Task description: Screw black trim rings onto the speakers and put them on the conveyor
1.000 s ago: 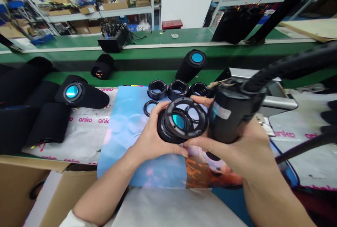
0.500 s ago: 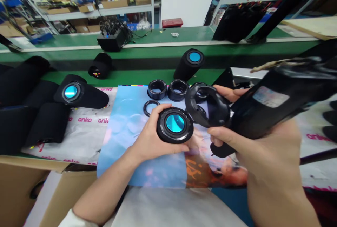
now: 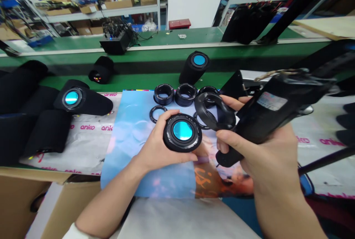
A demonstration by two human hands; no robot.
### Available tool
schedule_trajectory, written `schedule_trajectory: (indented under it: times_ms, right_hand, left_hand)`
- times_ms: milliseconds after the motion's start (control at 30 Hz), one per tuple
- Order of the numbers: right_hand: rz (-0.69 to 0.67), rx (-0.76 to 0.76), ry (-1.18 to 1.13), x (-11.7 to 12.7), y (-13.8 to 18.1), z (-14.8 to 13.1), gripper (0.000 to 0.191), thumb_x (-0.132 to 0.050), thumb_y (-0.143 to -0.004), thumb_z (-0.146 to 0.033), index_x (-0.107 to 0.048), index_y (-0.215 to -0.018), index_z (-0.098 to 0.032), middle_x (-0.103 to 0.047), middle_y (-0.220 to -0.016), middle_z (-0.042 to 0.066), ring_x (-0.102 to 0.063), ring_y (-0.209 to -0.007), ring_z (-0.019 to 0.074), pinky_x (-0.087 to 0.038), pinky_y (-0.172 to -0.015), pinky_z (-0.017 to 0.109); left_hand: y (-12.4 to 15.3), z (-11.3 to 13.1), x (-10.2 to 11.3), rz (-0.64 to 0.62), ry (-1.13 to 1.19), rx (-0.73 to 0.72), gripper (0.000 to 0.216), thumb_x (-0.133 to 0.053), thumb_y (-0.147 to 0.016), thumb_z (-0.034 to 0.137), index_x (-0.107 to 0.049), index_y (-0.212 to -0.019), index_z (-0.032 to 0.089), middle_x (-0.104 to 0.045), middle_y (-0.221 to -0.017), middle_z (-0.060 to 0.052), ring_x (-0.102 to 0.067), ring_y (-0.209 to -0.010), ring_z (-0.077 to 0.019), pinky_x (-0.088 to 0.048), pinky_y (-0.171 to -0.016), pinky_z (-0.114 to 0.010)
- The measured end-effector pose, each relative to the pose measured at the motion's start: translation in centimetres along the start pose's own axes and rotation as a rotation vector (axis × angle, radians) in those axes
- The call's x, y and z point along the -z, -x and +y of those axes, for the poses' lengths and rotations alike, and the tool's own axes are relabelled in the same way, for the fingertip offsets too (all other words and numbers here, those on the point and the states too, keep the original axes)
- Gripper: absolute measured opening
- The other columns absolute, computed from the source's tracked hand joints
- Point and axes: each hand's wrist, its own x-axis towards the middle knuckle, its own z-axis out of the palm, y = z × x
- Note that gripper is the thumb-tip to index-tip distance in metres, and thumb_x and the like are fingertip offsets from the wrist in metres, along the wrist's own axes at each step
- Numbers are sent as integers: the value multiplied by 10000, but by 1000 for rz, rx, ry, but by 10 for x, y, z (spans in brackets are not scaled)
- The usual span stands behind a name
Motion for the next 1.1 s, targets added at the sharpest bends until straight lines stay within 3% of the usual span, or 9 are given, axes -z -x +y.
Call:
schedule_trajectory:
  times_ms: [167, 433, 567, 700, 833, 900, 1000, 1100]
  right_hand:
    - [70, -120, -201, -5, -2, -1, 832, -1079, -640, -398, -635, -1327, -247, -768, -1312, 112, -642, -469, 150, -571, -408, 318]
    - [47, -53, -201, 0, 1, 1, 750, -1042, -715, -330, -676, -1358, -211, -667, -1507, 178, -638, -565, 77, -563, -473, 247]
    - [66, -55, -217, 1, 1, 3, 730, -1052, -697, -300, -688, -1327, -240, -690, -1485, 146, -659, -544, 98, -569, -455, 249]
    - [55, -76, -249, 0, 4, 3, 736, -1067, -676, -304, -697, -1311, -273, -713, -1458, 115, -678, -537, 120, -576, -438, 247]
    - [36, -109, -294, 2, 6, 4, 769, -1069, -678, -278, -652, -1325, -302, -679, -1514, 105, -667, -513, 112, -586, -455, 252]
    - [-41, -138, -397, 5, 4, 4, 712, -1032, -754, -301, -619, -1333, -339, -677, -1521, 73, -649, -489, 107, -583, -454, 276]
    - [-212, -195, -710, 11, -3, 2, 512, -946, -889, -413, -671, -1311, -325, -788, -1261, 35, -618, -475, 87, -575, -462, 252]
    - [-258, -212, -938, 18, -13, 0, 393, -891, -928, -569, -788, -1194, -300, -805, -1069, -11, -418, -389, -10, -465, -402, 154]
  left_hand:
    - [0, 2, -2, -11, 29, 32, 1085, -1073, -651, 617, -457, -1478, 280, -738, -1414, -117, -772, -1306, -360, -636, -1106, -501]
    - [3, 1, 2, -40, -14, -78, 1012, -1085, -659, 565, -496, -1435, 288, -674, -1454, -126, -735, -1338, -359, -615, -1130, -503]
    - [10, -2, -1, -67, 11, -126, 991, -1077, -691, 543, -488, -1453, 310, -653, -1480, -126, -712, -1378, -360, -592, -1160, -511]
    - [15, -5, -4, -18, 17, -131, 1049, -1073, -686, 568, -457, -1502, 329, -641, -1501, -130, -694, -1401, -370, -574, -1184, -534]
    - [11, -2, -2, -61, -64, -160, 915, -1052, -707, 594, -566, -1429, 313, -672, -1479, -132, -668, -1443, -391, -557, -1222, -568]
    - [10, 0, 0, -58, -96, -172, 853, -1046, -721, 590, -606, -1394, 305, -682, -1480, -135, -666, -1457, -395, -562, -1227, -570]
    - [12, 3, 2, -22, -102, -123, 884, -1059, -726, 541, -591, -1445, 328, -682, -1502, -120, -696, -1439, -374, -596, -1197, -526]
    - [17, 3, 2, 6, -126, -25, 969, -1080, -710, 453, -555, -1519, 362, -693, -1518, -101, -724, -1409, -363, -623, -1159, -498]
